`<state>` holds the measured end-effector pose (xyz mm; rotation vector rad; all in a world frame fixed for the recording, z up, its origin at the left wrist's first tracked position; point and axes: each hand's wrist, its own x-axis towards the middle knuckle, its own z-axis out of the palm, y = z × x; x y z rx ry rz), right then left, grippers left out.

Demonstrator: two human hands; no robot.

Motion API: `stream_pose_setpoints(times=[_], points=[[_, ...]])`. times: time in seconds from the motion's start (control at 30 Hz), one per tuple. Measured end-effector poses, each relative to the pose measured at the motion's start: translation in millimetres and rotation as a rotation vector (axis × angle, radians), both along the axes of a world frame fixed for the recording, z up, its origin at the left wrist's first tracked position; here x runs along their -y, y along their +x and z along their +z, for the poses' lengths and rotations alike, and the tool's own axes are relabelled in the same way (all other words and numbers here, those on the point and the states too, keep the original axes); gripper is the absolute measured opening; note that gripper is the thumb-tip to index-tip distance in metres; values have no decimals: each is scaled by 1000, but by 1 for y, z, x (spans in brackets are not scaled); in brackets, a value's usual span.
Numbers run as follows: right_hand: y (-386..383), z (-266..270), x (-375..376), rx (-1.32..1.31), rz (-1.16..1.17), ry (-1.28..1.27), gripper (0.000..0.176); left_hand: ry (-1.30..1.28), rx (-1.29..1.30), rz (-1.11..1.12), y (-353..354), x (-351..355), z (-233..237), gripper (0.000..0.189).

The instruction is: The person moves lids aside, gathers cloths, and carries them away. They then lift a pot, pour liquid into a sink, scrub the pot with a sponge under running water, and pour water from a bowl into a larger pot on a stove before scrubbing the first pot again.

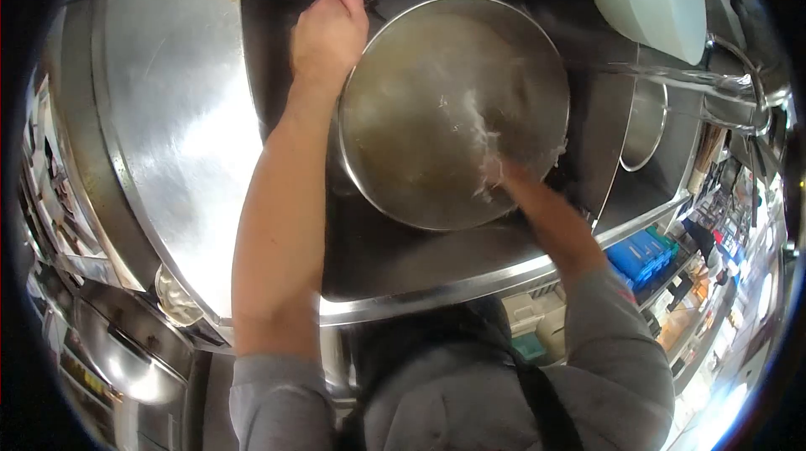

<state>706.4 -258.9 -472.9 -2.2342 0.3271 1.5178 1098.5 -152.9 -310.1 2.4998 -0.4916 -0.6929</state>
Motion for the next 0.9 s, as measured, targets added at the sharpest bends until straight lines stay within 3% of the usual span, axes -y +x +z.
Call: stream_pose_setpoints(times=[0.07, 0.13, 0.27, 0.33, 0.37, 0.43, 0.5, 0.57, 0.6, 0.7, 0.77, 0.83, 0.9], points=[[0, -22, -55, 375, 221, 131, 33, -6, 34, -2, 1, 0, -2, 59], [27, -25, -90, 641, 248, 146, 33, 0, 38, -1, -1, 0, -2, 58], [125, 16, -102, 493, -358, 247, 23, -15, 57, 4, 0, -1, -5, 55], [171, 10, -103, 656, -403, 254, 17, -4, 76, 8, -1, -1, -5, 55], [189, 3, -99, 836, -311, 196, 15, 2, 84, 5, -1, 0, -6, 55], [216, -2, -69, 793, -148, 216, 19, 7, 100, -2, -2, -1, -8, 55], [215, 3, -35, 850, -267, 90, 33, -9, 120, 0, -1, -2, -9, 56], [233, -31, 10, 552, -331, -44, 38, -27, 132, -20, -1, -3, -10, 57], [238, -17, 36, 501, -331, -127, 37, -27, 133, -21, -2, -3, -10, 57], [216, 22, 88, 463, -285, -403, 36, -22, 132, -13, -2, -2, -9, 57], [153, 13, 111, 779, -309, -335, 37, -5, 130, -19, -2, -2, -9, 57], [107, 11, 119, 699, -238, -348, 30, 11, 114, -25, -2, -1, -8, 56], [68, 39, 101, 443, -217, -261, 35, 7, 114, -28, -2, -1, -9, 56]])
